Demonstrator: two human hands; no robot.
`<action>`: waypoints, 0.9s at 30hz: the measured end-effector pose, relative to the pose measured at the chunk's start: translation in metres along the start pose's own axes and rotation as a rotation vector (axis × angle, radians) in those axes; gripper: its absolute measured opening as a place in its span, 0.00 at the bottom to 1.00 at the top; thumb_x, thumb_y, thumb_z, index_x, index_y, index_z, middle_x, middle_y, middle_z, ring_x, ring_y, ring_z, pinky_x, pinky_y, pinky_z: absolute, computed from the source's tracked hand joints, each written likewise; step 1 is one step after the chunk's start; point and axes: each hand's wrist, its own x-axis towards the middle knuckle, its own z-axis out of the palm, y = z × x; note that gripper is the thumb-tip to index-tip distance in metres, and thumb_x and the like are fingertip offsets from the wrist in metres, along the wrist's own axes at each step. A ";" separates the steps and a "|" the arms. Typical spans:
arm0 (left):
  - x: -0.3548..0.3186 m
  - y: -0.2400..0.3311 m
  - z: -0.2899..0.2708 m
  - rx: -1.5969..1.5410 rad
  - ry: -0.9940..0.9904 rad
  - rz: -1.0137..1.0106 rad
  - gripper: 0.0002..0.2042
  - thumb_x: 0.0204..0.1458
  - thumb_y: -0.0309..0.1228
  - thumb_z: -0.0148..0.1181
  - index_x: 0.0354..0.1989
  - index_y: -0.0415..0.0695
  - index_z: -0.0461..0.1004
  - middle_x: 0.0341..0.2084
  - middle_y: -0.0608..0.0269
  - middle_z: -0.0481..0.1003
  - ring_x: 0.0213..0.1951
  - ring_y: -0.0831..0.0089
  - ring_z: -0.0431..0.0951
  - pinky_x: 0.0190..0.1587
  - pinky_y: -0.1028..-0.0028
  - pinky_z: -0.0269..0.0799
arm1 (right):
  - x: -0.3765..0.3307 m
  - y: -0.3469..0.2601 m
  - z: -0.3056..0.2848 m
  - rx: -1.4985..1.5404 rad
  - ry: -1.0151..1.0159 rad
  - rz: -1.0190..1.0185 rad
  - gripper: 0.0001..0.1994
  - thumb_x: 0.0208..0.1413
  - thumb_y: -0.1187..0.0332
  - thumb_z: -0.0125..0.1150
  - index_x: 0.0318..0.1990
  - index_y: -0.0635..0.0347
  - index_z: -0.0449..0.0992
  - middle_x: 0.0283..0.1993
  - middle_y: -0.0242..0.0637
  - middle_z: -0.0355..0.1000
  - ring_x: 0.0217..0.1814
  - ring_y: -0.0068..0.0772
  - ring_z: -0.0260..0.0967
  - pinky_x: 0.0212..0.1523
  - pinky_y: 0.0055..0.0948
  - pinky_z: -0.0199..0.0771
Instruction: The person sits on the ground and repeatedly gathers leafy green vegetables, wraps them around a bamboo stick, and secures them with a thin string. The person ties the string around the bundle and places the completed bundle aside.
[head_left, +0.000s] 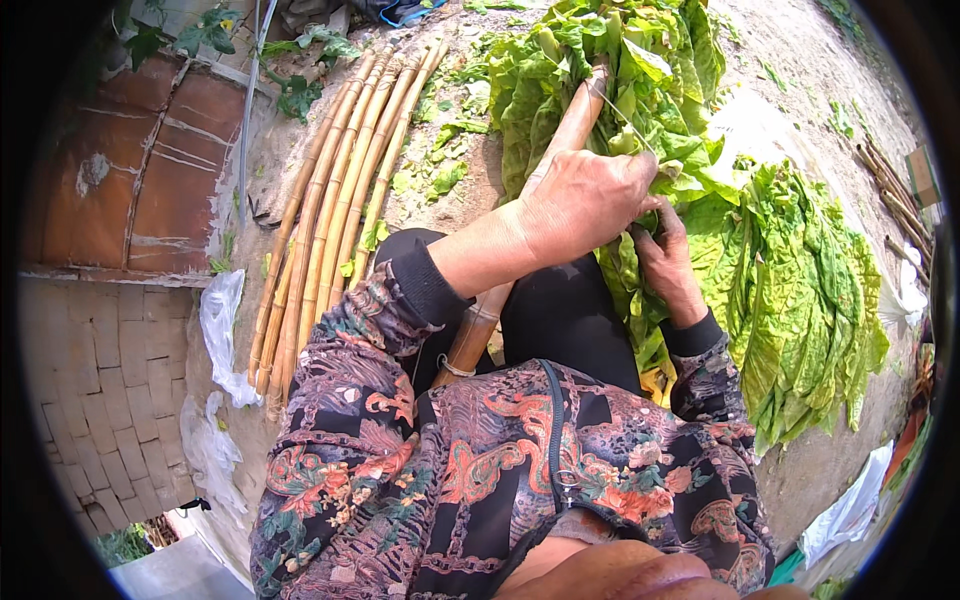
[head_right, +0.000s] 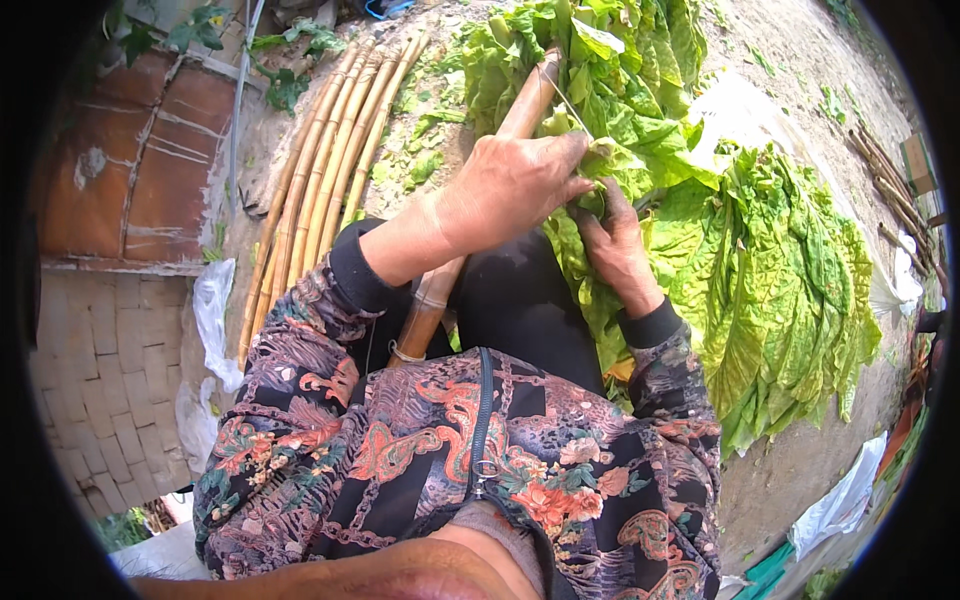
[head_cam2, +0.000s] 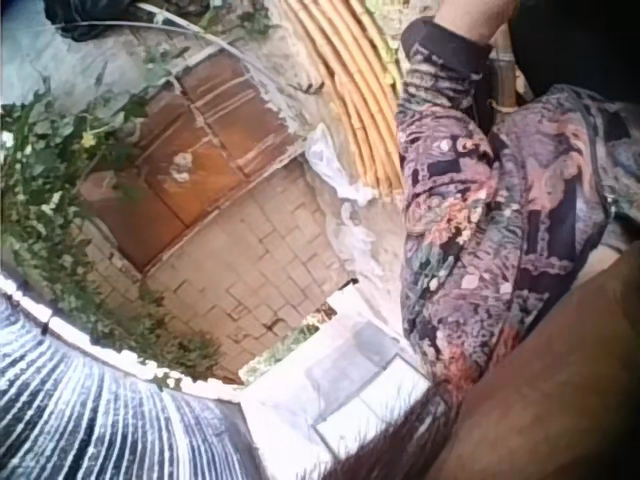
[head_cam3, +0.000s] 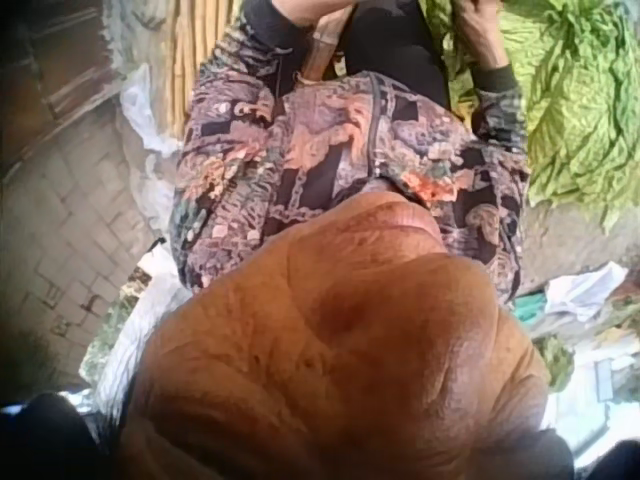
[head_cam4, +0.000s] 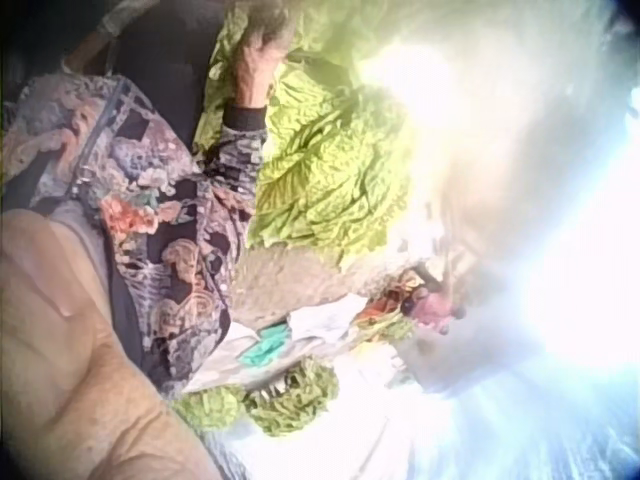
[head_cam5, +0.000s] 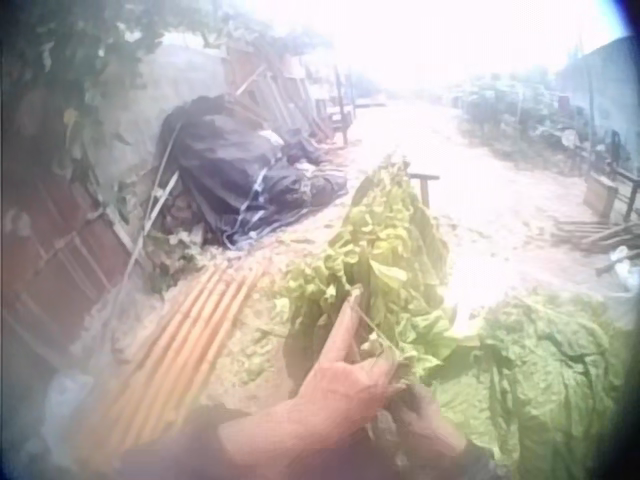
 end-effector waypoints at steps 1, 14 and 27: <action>-0.003 0.006 -0.007 0.121 0.065 0.025 0.04 0.46 0.25 0.54 0.26 0.37 0.70 0.15 0.57 0.70 0.32 0.56 0.78 0.59 0.53 0.58 | 0.010 -0.006 -0.005 -0.017 0.064 -0.140 0.19 0.51 0.79 0.54 0.52 0.64 0.65 0.44 0.38 0.71 0.44 0.24 0.65 0.45 0.25 0.67; 0.069 -0.013 -0.109 -1.347 0.134 -0.373 0.08 0.50 0.27 0.55 0.35 0.36 0.76 0.19 0.67 0.73 0.19 0.82 0.65 0.23 0.79 0.60 | 0.087 -0.013 -0.061 -0.830 0.050 -0.492 0.24 0.46 0.80 0.54 0.54 0.54 0.68 0.50 0.41 0.71 0.52 0.38 0.69 0.51 0.32 0.69; 0.119 0.013 -0.010 -0.934 0.453 -0.156 0.08 0.51 0.27 0.51 0.32 0.41 0.78 0.22 0.61 0.77 0.31 0.69 0.76 0.53 0.50 0.64 | 0.128 -0.040 -0.010 -1.188 0.080 -0.537 0.18 0.50 0.68 0.56 0.51 0.46 0.71 0.49 0.39 0.70 0.54 0.46 0.65 0.56 0.35 0.62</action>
